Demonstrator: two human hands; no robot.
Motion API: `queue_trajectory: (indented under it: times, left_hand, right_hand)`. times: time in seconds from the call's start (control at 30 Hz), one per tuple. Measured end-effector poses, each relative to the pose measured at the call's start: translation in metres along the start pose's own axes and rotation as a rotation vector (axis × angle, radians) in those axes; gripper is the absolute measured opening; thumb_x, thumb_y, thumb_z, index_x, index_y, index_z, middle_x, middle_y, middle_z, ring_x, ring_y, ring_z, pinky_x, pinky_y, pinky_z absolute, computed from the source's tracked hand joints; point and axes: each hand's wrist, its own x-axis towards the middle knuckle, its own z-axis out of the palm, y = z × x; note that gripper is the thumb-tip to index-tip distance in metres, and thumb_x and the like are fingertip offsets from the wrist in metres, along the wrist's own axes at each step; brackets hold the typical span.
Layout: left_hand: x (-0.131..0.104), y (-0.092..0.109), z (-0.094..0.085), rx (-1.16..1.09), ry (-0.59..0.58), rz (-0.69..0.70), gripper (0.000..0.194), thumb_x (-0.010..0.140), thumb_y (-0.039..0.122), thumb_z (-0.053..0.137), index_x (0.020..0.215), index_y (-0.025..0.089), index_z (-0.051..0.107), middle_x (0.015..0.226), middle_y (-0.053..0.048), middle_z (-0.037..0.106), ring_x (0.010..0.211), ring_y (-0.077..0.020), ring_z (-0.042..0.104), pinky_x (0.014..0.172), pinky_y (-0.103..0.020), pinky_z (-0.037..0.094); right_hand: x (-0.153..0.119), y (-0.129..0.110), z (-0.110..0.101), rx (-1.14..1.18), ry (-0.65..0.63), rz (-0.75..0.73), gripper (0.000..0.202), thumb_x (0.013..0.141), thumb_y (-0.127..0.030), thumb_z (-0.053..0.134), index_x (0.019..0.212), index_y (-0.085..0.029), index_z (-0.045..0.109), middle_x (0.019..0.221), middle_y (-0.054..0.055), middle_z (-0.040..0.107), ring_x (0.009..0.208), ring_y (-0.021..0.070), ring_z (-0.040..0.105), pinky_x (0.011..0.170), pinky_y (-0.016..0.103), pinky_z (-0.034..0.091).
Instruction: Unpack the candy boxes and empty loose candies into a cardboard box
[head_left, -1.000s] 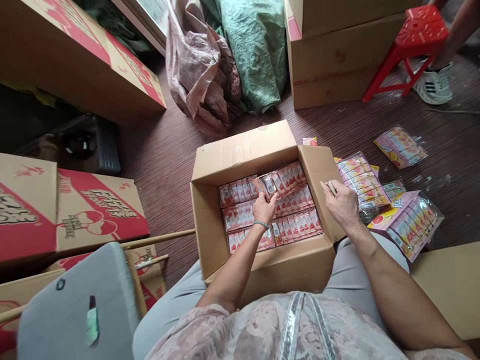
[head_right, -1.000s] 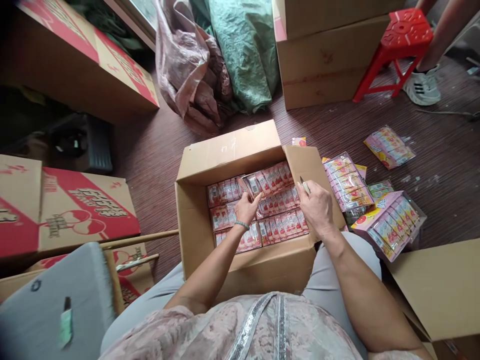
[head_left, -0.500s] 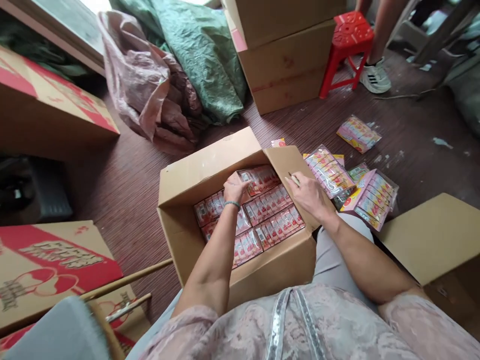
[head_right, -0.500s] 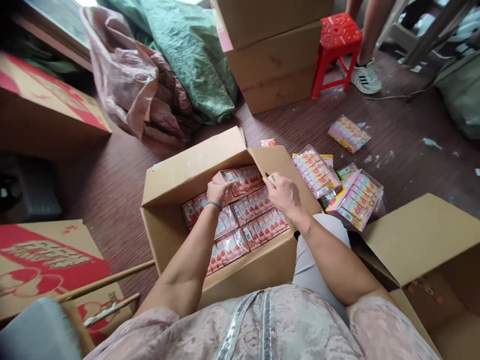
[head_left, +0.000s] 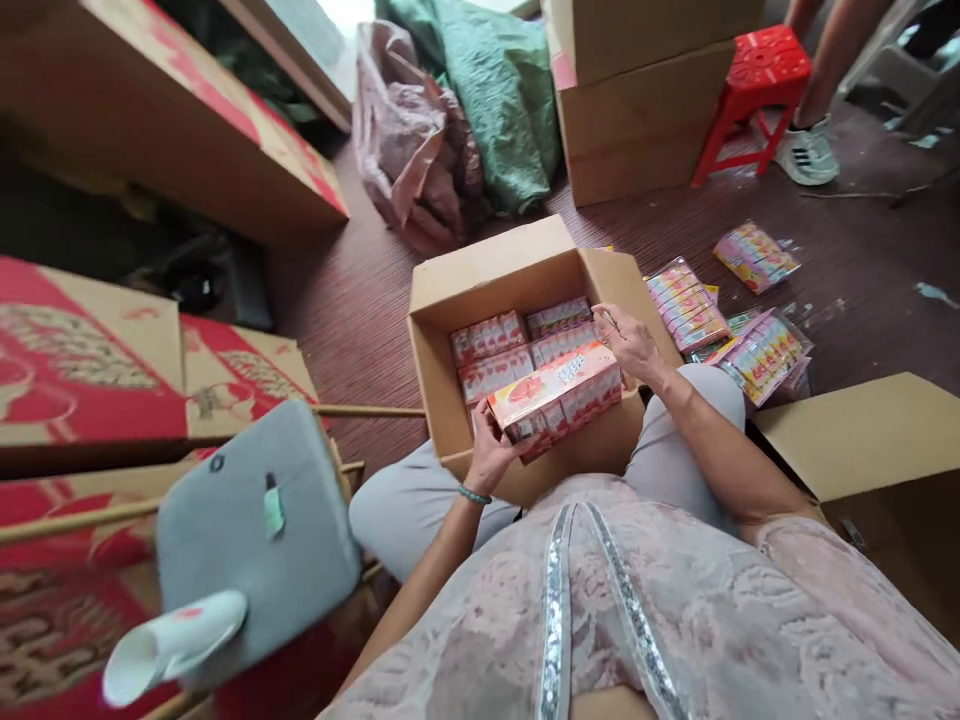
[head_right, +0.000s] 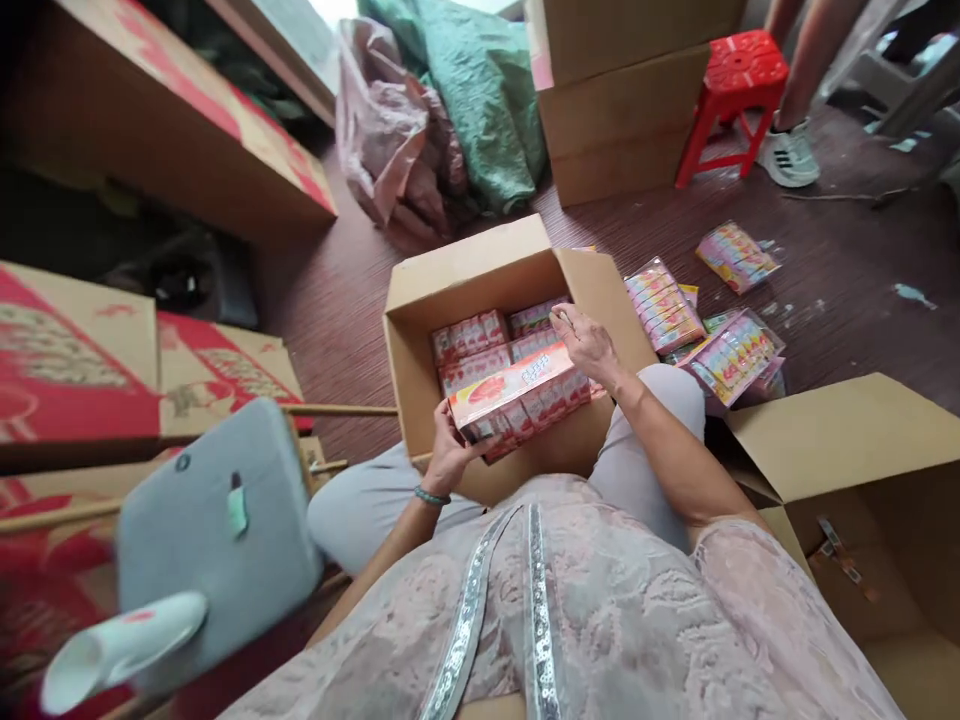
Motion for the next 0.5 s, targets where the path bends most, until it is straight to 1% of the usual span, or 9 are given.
queue_trajectory:
  times: [0.07,0.1,0.17,0.23,0.3,0.4,0.47,0.5]
  left_hand:
    - [-0.019,-0.022,0.000,0.047,0.050,0.031,0.117,0.054,0.058,0.097,0.145,0.026,0.030,0.145,-0.017,0.055,0.141,-0.0337,0.054,0.117,-0.046,0.048]
    - [-0.025,-0.033,-0.001,0.062,0.064,0.048,0.116,0.054,0.056,0.098,0.144,0.026,0.030,0.143,-0.017,0.056,0.139,-0.0333,0.056,0.117,-0.047,0.048]
    - [-0.033,-0.050,-0.002,0.042,0.063,0.097,0.111,0.055,0.053,0.099,0.139,0.026,0.031,0.136,-0.015,0.061,0.130,-0.0318,0.063,0.112,-0.049,0.052]
    - [-0.036,-0.059,-0.002,0.018,0.047,0.185,0.105,0.059,0.054,0.097,0.136,0.025,0.031,0.129,-0.014,0.063,0.120,-0.0301,0.068,0.106,-0.049,0.056]
    - [-0.036,-0.060,0.000,0.075,0.062,0.298,0.104,0.062,0.057,0.095,0.138,0.024,0.032,0.130,-0.014,0.061,0.119,-0.0306,0.067,0.105,-0.050,0.056]
    - [-0.035,-0.053,0.007,0.253,0.132,0.435,0.109,0.062,0.061,0.094,0.145,0.022,0.036,0.138,-0.017,0.056,0.128,-0.0349,0.061,0.112,-0.053,0.051]
    - [-0.035,-0.050,0.014,0.330,0.169,0.471,0.109,0.063,0.064,0.093,0.147,0.020,0.039,0.141,-0.018,0.054,0.132,-0.0378,0.056,0.116,-0.056,0.046]
    - [-0.035,-0.049,0.017,0.353,0.181,0.473,0.109,0.063,0.064,0.092,0.147,0.019,0.040,0.141,-0.019,0.053,0.134,-0.0389,0.054,0.117,-0.057,0.045]
  right_hand:
    - [-0.022,-0.016,0.022,-0.097,-0.128,-0.081,0.030,0.111,-0.033,0.043,0.131,-0.018,0.062,0.126,0.011,0.072,0.110,0.0213,0.067,0.091,0.028,0.045]
    - [-0.032,-0.025,0.032,-0.176,-0.194,-0.110,0.031,0.111,-0.032,0.044,0.131,-0.018,0.063,0.128,0.012,0.071,0.112,0.0222,0.066,0.092,0.029,0.045]
    - [-0.050,-0.039,0.050,-0.347,-0.300,-0.160,0.032,0.111,-0.033,0.043,0.130,-0.018,0.065,0.129,0.013,0.071,0.113,0.0238,0.066,0.092,0.030,0.046]
    - [-0.063,-0.048,0.059,-0.481,-0.362,-0.207,0.035,0.112,-0.035,0.041,0.131,-0.019,0.066,0.131,0.013,0.070,0.114,0.0243,0.066,0.090,0.030,0.047]
    - [-0.070,-0.052,0.062,-0.547,-0.386,-0.245,0.038,0.113,-0.036,0.039,0.135,-0.020,0.065,0.136,0.012,0.068,0.115,0.0239,0.066,0.089,0.030,0.048]
    - [-0.077,-0.053,0.060,-0.583,-0.379,-0.274,0.040,0.113,-0.033,0.037,0.143,-0.018,0.058,0.142,0.013,0.065,0.120,0.0235,0.064,0.092,0.030,0.047]
    - [-0.081,-0.055,0.056,-0.622,-0.378,-0.269,0.039,0.113,-0.030,0.037,0.143,-0.016,0.057,0.142,0.014,0.065,0.118,0.0235,0.064,0.091,0.030,0.046]
    - [-0.083,-0.057,0.054,-0.656,-0.394,-0.266,0.037,0.112,-0.029,0.036,0.139,-0.015,0.058,0.138,0.015,0.067,0.114,0.0236,0.065,0.089,0.030,0.045]
